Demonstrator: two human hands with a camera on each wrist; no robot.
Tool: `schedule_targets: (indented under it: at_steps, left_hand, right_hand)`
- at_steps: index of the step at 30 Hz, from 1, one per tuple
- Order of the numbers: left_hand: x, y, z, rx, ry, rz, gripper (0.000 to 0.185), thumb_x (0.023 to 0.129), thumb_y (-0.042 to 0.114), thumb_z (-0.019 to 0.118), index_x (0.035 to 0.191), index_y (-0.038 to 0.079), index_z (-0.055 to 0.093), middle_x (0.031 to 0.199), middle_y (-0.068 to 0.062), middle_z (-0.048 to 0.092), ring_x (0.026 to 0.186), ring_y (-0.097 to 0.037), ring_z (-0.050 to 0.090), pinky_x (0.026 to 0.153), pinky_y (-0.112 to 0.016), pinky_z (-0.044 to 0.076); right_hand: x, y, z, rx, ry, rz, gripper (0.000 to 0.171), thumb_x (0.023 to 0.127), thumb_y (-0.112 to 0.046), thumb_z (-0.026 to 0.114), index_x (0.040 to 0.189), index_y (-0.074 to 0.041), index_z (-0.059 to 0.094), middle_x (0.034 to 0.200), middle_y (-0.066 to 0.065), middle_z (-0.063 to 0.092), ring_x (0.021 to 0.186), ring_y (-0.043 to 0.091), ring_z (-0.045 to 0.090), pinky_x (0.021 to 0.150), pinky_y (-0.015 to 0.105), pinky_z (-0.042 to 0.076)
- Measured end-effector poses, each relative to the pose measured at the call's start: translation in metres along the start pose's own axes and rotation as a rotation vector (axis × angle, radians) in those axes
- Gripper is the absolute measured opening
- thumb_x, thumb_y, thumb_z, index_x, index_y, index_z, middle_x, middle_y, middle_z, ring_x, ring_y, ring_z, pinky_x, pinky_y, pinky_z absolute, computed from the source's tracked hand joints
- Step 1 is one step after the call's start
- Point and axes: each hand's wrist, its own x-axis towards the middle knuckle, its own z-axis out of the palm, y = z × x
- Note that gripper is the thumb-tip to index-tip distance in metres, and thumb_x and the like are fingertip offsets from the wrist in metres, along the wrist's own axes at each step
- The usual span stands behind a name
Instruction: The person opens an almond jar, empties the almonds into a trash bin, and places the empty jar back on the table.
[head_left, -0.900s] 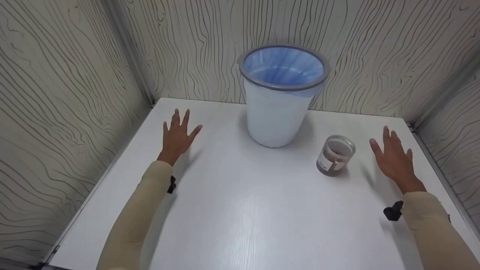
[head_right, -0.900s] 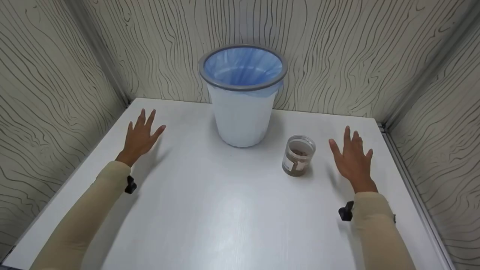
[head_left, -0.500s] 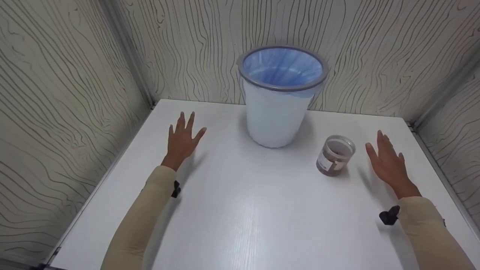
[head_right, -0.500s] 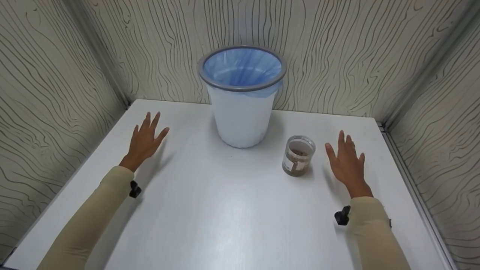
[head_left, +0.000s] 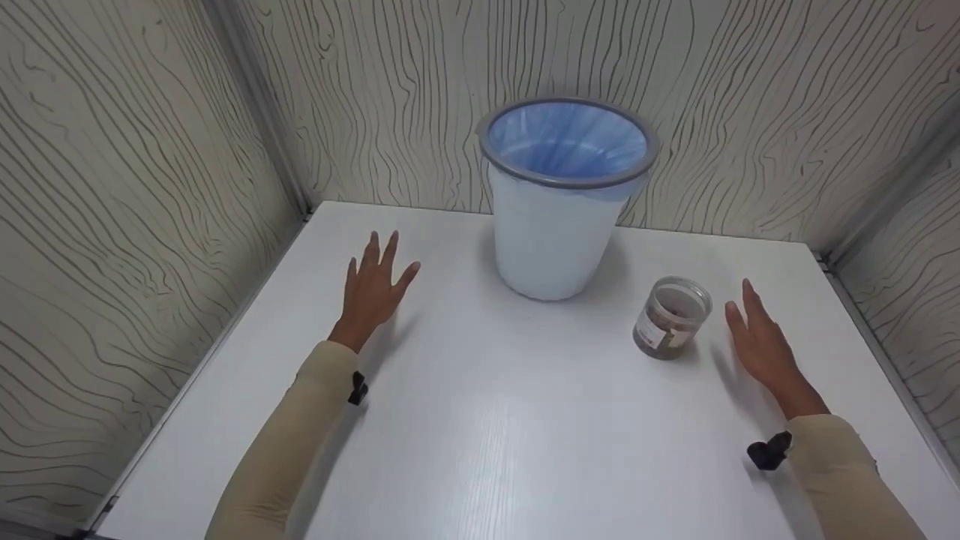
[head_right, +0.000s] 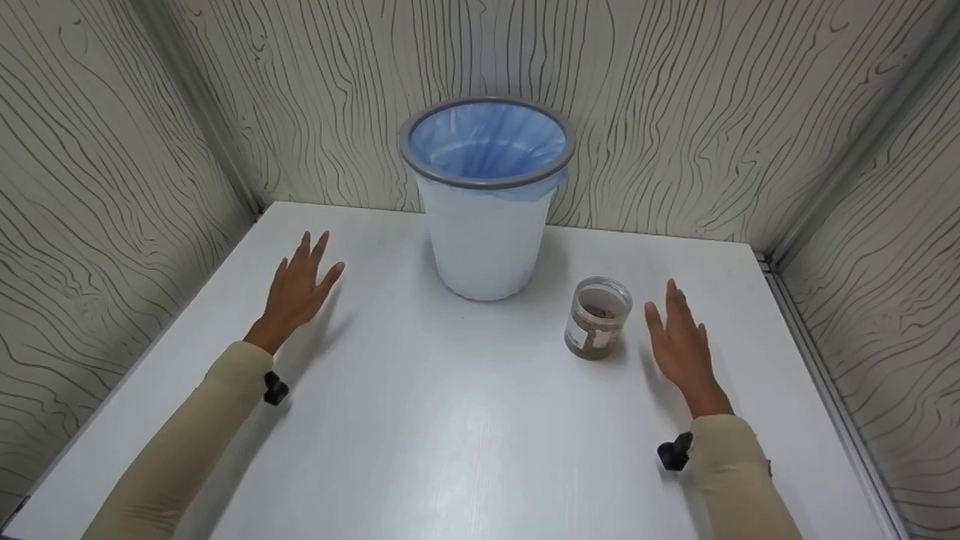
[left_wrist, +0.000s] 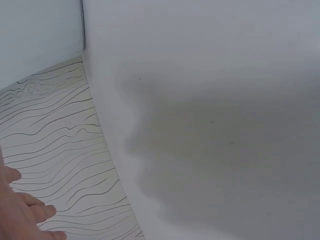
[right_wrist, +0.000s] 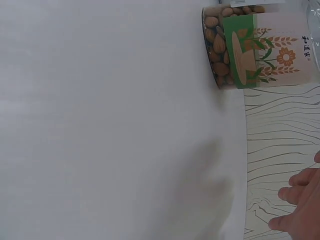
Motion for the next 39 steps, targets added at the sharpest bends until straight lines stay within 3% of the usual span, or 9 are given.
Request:
schedule_targets:
  at_steps: [9, 20, 24, 28, 37, 39]
  left_hand:
    - [-0.007, 0.007, 0.004, -0.037, 0.017, 0.023, 0.086, 0.1, 0.074, 0.026, 0.164, 0.018, 0.017, 0.167, -0.022, 0.015, 0.152, -0.037, 0.022, 0.12, -0.06, 0.016]
    - [-0.016, 0.022, 0.008, -0.066, 0.037, 0.072, 0.081, 0.102, 0.069, 0.029, 0.164, 0.018, 0.02, 0.166, -0.022, 0.019, 0.15, -0.039, 0.028, 0.119, -0.061, 0.021]
    - [-0.019, 0.028, 0.009, -0.061, 0.049, 0.093, 0.078, 0.104, 0.067, 0.03, 0.164, 0.018, 0.02, 0.166, -0.022, 0.021, 0.149, -0.039, 0.03, 0.118, -0.061, 0.024]
    - [-0.021, 0.031, 0.011, -0.056, 0.061, 0.111, 0.077, 0.104, 0.065, 0.031, 0.163, 0.017, 0.022, 0.165, -0.023, 0.023, 0.148, -0.04, 0.032, 0.117, -0.061, 0.026]
    - [-0.027, 0.028, 0.018, -0.112, 0.031, 0.106, 0.077, 0.104, 0.066, 0.031, 0.163, 0.018, 0.023, 0.166, -0.021, 0.021, 0.149, -0.039, 0.031, 0.118, -0.06, 0.024]
    - [-0.029, 0.028, 0.019, -0.122, 0.031, 0.106, 0.076, 0.104, 0.065, 0.032, 0.163, 0.018, 0.023, 0.166, -0.021, 0.021, 0.148, -0.04, 0.031, 0.118, -0.06, 0.025]
  right_hand:
    - [-0.012, -0.002, 0.013, 0.085, -0.028, 0.021, 0.074, 0.108, -0.055, 0.017, 0.162, -0.012, -0.011, 0.166, 0.023, -0.009, 0.15, 0.05, -0.004, 0.117, 0.068, 0.001]
    - [-0.01, -0.007, 0.02, 0.19, -0.069, 0.027, 0.074, 0.106, -0.06, 0.014, 0.163, -0.018, -0.007, 0.167, 0.02, -0.003, 0.152, 0.045, -0.005, 0.118, 0.066, 0.0]
    - [-0.009, -0.008, 0.023, 0.249, -0.088, -0.005, 0.072, 0.108, -0.056, 0.014, 0.163, -0.013, -0.005, 0.168, 0.02, -0.003, 0.152, 0.045, -0.004, 0.119, 0.064, 0.0]
    - [-0.007, -0.009, 0.027, 0.316, -0.113, -0.023, 0.074, 0.108, -0.055, 0.013, 0.163, -0.009, -0.004, 0.168, 0.019, -0.003, 0.152, 0.046, 0.002, 0.119, 0.063, 0.008]
    - [-0.007, -0.01, 0.032, 0.357, -0.203, -0.018, 0.081, 0.106, -0.056, 0.0, 0.16, 0.004, -0.002, 0.163, 0.032, 0.007, 0.15, 0.049, 0.011, 0.118, 0.058, 0.016]
    - [-0.009, -0.011, 0.033, 0.389, -0.211, -0.033, 0.082, 0.105, -0.056, -0.001, 0.16, 0.005, 0.001, 0.163, 0.033, 0.01, 0.15, 0.049, 0.013, 0.12, 0.052, 0.019]
